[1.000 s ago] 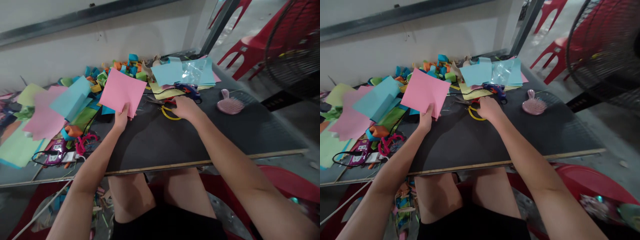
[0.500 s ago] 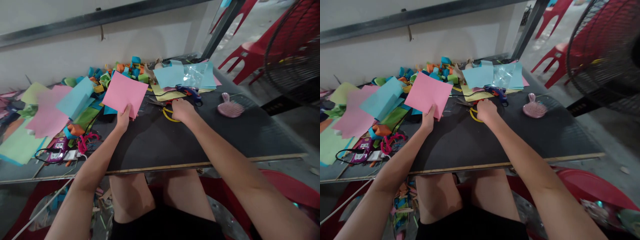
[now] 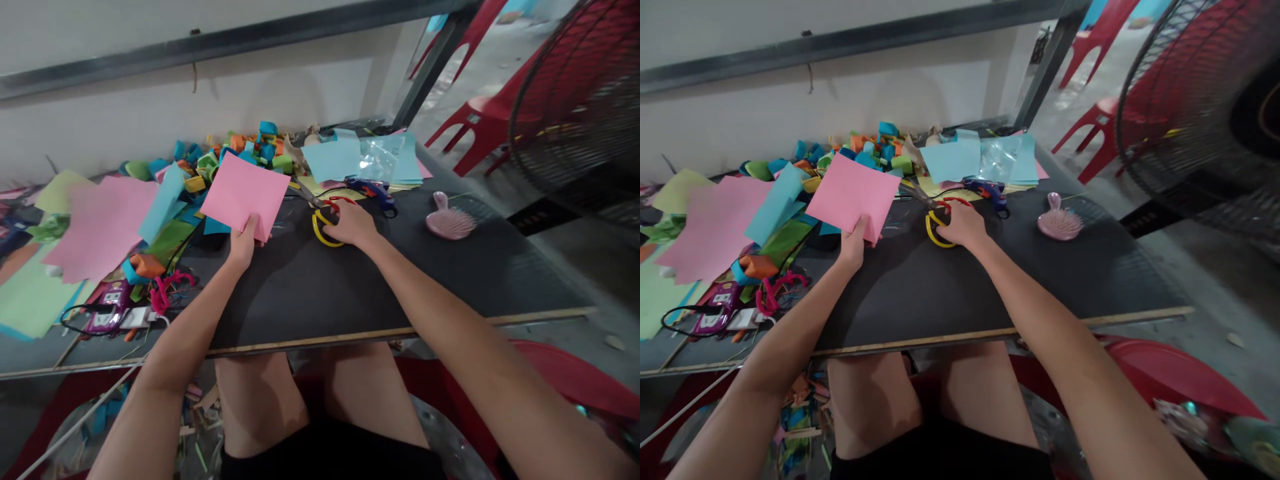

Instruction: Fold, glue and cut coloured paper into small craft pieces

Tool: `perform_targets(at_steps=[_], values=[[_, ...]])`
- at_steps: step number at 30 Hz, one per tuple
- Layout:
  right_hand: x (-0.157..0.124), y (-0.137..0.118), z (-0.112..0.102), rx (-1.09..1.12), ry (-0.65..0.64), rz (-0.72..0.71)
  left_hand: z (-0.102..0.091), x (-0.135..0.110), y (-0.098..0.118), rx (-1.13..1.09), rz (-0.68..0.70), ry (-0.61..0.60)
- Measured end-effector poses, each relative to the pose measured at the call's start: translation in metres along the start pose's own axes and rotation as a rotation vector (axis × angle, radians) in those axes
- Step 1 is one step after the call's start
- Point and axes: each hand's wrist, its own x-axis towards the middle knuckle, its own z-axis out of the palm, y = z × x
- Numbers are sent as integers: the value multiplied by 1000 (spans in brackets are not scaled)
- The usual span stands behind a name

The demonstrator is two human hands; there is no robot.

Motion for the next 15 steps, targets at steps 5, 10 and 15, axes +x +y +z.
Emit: perform_targets(at_steps=[5,10,15], values=[[-2,0,13,145,162,-49,-1,4,-1,0,-6,33],[0,6,20,299,266,-96,-3,6,-3,-41,19,97],[-3,5,21,652,199,-199,-3,7,-1,-87,33,168]])
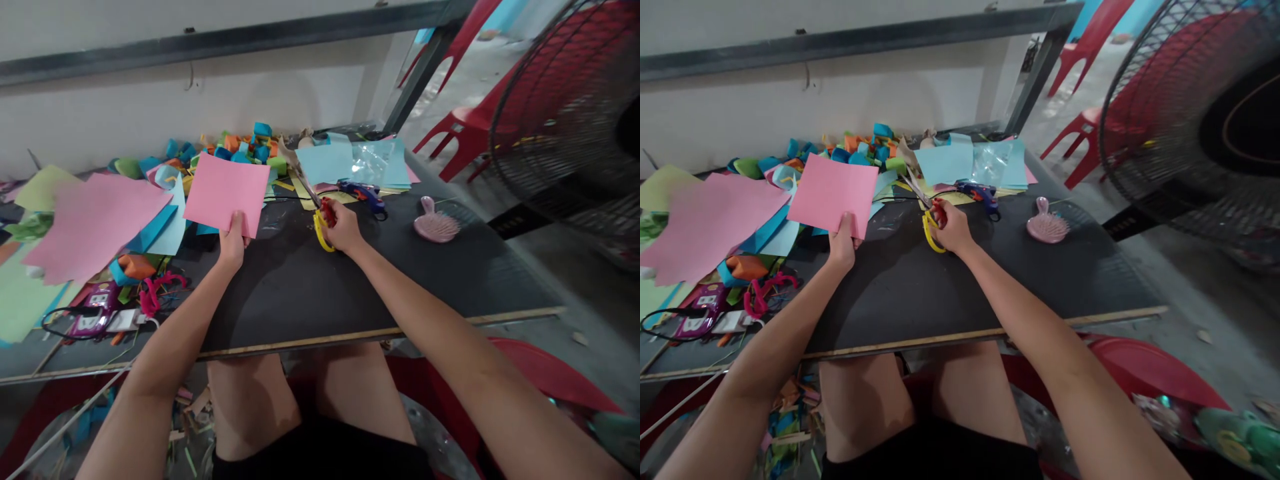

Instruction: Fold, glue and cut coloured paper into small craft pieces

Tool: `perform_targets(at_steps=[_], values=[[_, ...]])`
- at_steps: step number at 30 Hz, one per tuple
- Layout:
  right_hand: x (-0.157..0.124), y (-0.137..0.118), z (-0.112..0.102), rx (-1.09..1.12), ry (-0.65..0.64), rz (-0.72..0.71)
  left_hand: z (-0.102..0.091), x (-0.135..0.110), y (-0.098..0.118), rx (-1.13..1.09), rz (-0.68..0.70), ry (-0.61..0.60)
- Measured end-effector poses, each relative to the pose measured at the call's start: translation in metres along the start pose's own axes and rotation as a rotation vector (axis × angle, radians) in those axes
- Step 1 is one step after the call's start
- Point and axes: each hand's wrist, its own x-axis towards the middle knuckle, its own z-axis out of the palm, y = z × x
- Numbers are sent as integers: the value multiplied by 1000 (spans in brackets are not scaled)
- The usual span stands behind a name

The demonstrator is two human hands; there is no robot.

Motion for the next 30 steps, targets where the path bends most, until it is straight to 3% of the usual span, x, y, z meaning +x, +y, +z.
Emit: perform_targets(at_steps=[5,11,24,27,30], values=[[-3,-10,9,218,-119,73,2,-1,0,12,-8,-1],[-5,-7,12,203,-179,70,2,-2,1,30,-34,11],[-6,-5,13,288,-167,36,1,-1,1,8,-28,33],[-9,-14,10,449,-176,122,1,-1,3,-36,-28,36],[-13,-32,3,809,-382,247,2,-4,9,-137,-64,-13]])
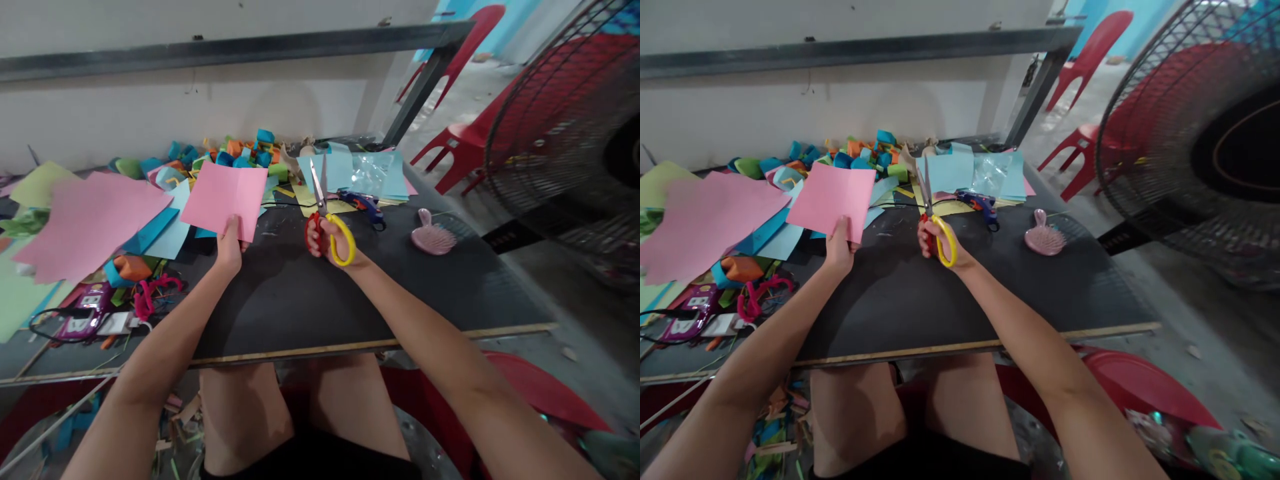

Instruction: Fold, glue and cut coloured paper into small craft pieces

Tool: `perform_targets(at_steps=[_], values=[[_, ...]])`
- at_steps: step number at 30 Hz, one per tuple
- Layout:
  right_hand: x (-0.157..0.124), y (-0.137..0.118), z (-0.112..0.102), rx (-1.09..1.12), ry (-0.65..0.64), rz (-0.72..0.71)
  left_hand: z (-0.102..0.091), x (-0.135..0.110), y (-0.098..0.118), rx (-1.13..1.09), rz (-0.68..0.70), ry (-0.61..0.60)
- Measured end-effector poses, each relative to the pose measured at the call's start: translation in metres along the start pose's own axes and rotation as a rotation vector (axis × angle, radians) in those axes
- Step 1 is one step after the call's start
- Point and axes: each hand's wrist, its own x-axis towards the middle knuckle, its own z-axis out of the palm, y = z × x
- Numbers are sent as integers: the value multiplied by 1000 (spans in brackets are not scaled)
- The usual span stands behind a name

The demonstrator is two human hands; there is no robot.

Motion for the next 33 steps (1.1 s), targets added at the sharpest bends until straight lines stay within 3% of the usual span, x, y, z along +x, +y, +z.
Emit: perform_targets(at_steps=[4,7,9,15,19,26,33], values=[[-8,-15,10,275,-382,160,3,-7,11,-126,-143,-168],[-12,-13,11,221,-654,269,5,-10,18,-189,-222,-160],[-16,-9,7,139,-747,312,6,-11,21,-210,-244,-132],[-31,-11,-6,58,-644,395,5,-8,21,-173,-268,-181],[-33,-12,0,62,-571,360,3,-7,15,-162,-264,-215],[-27,-1,24,127,-680,391,1,-9,12,-189,-277,-285],[-19,7,28,185,-685,388,1,-9,13,-214,-280,-265]])
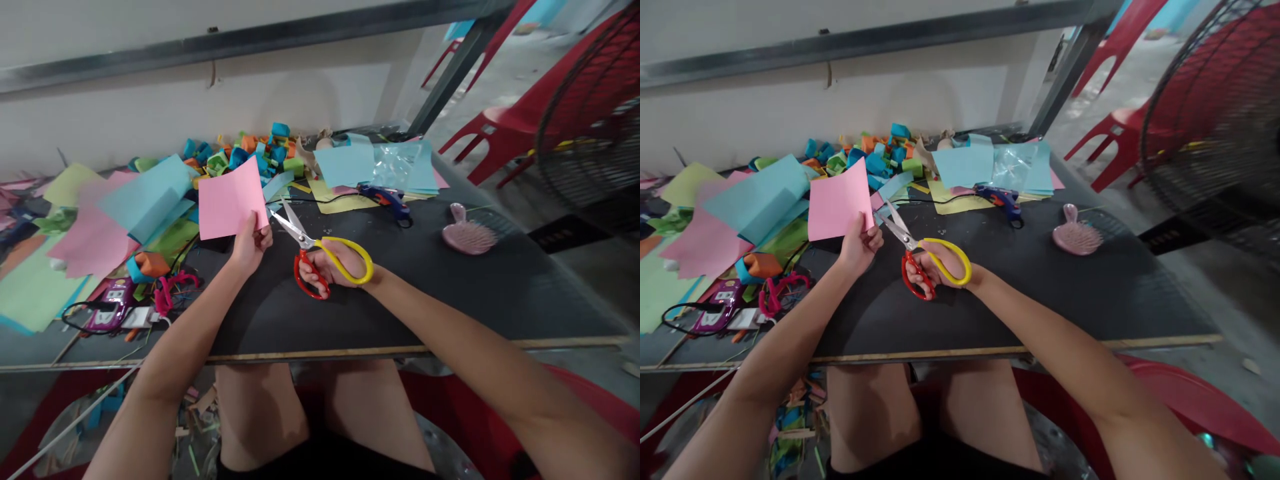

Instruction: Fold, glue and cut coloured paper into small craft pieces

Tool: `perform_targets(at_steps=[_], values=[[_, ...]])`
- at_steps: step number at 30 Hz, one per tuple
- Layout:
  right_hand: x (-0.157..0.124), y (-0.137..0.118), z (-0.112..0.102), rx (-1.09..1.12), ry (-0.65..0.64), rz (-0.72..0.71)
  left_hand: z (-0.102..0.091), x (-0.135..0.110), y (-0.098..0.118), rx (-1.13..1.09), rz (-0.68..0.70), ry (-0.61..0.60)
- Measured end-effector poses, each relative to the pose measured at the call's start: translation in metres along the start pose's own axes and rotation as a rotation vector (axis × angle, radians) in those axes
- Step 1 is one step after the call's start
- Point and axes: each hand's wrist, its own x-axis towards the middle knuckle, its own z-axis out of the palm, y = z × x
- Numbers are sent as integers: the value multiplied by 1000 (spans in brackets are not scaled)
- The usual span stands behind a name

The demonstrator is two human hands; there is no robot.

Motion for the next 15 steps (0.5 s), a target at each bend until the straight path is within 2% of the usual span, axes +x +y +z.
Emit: perform_targets(at_steps=[6,9,12,13,15], values=[[-2,4,-2,12,-146,19,-5,6,-2,-62,-41,19],[-6,3,-1,0,-154,-4,-4,4,0,-99,-66,-36],[-9,-2,-3,-22,-31,-143,-2,0,8,-109,-137,-143],[-9,-4,-5,-35,54,-220,-1,-2,12,-90,-189,-178],[-9,-10,-14,-84,310,-418,-3,-4,19,2,-337,-255]])
